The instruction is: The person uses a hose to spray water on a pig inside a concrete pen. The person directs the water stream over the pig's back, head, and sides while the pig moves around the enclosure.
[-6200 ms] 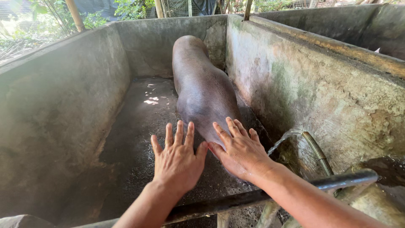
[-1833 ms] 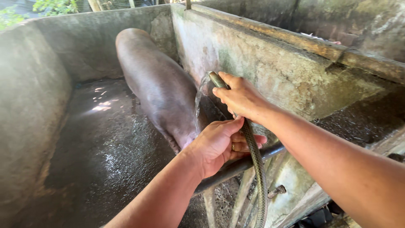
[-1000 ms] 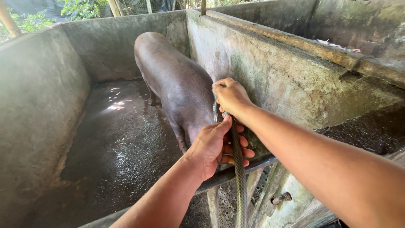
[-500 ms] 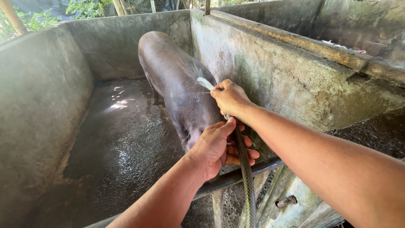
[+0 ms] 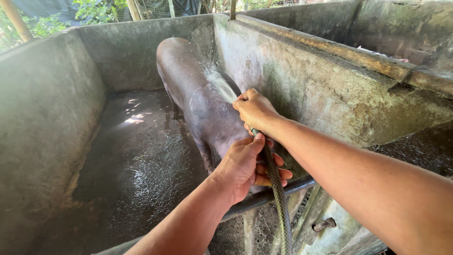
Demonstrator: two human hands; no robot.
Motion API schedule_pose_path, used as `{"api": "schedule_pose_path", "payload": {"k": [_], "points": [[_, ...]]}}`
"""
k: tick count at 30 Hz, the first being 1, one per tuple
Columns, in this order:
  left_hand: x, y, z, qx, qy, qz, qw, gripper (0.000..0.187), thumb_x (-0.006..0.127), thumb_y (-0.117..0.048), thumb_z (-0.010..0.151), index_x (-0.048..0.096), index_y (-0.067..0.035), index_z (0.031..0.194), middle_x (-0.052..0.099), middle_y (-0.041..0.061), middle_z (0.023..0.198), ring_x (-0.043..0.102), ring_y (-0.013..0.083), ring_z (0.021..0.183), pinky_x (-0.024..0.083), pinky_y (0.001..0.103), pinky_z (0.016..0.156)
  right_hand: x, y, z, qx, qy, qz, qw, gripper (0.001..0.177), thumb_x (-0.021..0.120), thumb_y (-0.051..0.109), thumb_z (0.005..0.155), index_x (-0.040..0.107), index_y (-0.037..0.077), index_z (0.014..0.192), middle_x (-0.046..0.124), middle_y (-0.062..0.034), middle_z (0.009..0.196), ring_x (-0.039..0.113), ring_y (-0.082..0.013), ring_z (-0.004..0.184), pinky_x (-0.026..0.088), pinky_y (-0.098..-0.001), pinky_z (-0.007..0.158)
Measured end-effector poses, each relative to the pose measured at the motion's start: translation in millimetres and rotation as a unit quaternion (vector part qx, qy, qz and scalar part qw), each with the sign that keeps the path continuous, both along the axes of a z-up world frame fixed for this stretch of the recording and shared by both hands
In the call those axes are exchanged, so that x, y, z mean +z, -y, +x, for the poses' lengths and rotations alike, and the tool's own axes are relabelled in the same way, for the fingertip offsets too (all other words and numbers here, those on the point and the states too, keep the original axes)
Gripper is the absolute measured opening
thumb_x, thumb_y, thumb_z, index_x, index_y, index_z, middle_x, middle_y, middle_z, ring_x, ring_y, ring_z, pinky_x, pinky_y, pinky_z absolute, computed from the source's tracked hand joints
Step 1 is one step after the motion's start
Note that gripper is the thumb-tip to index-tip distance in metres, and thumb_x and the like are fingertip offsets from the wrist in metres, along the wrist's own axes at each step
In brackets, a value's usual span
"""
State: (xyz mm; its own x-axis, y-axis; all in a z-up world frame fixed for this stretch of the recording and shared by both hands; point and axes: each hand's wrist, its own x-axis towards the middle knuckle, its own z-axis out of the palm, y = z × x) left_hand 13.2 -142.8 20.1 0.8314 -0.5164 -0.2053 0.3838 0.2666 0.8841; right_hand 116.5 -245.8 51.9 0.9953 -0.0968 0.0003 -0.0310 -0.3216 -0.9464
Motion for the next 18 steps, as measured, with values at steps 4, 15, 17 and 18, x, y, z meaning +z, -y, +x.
{"api": "schedule_pose_path", "payload": {"k": [4, 15, 17, 18], "points": [[-0.1, -9.8, 0.6, 0.007, -0.009, -0.01, 1.0, 0.038, 0.036, -0.039, 0.11, 0.048, -0.002, 0.108, 0.068, 0.019, 0.091, 0.076, 0.0382, 0.082, 0.067, 0.051, 0.07, -2.0, -10.8, 1.4, 0.035, 0.004, -0.009, 0.999, 0.027, 0.063, 0.024, 0.094, 0.057, 0.009, 0.116, 0.058, -0.007, 0.074, 0.051, -0.0154, 0.047, 0.04, -0.035, 0.038], [10.8, -61.9, 3.2, 0.011, -0.01, 0.031, 0.999, 0.033, 0.033, -0.037, 0.109, 0.05, -0.009, 0.113, 0.074, 0.02, 0.107, 0.074, 0.0378, 0.102, 0.06, 0.056, 0.086, -22.1, -65.9, 36.2, 0.153, -0.031, 0.037, 0.987, 0.029, 0.063, 0.023, 0.094, 0.056, 0.008, 0.118, 0.057, -0.0103, 0.073, 0.046, -0.016, 0.041, 0.032, -0.0337, 0.032], [13.3, -72.0, 2.9, 0.019, -0.018, 0.039, 0.999, 0.034, 0.033, -0.038, 0.109, 0.051, -0.009, 0.114, 0.074, 0.021, 0.108, 0.074, 0.0375, 0.102, 0.06, 0.057, 0.087, -27.5, -76.2, 44.3, 0.17, -0.038, 0.031, 0.984, 0.031, 0.063, 0.022, 0.094, 0.055, 0.007, 0.119, 0.057, -0.0099, 0.073, 0.047, -0.0156, 0.041, 0.03, -0.0333, 0.031], [14.4, -76.4, 2.3, 0.023, -0.022, 0.043, 0.999, 0.035, 0.032, -0.038, 0.109, 0.051, -0.009, 0.114, 0.075, 0.021, 0.108, 0.074, 0.0374, 0.102, 0.06, 0.058, 0.088, -29.9, -81.7, 47.9, 0.178, -0.042, 0.028, 0.983, 0.031, 0.064, 0.022, 0.093, 0.055, 0.006, 0.119, 0.057, -0.0097, 0.073, 0.047, -0.0154, 0.041, 0.029, -0.0331, 0.03]]}}
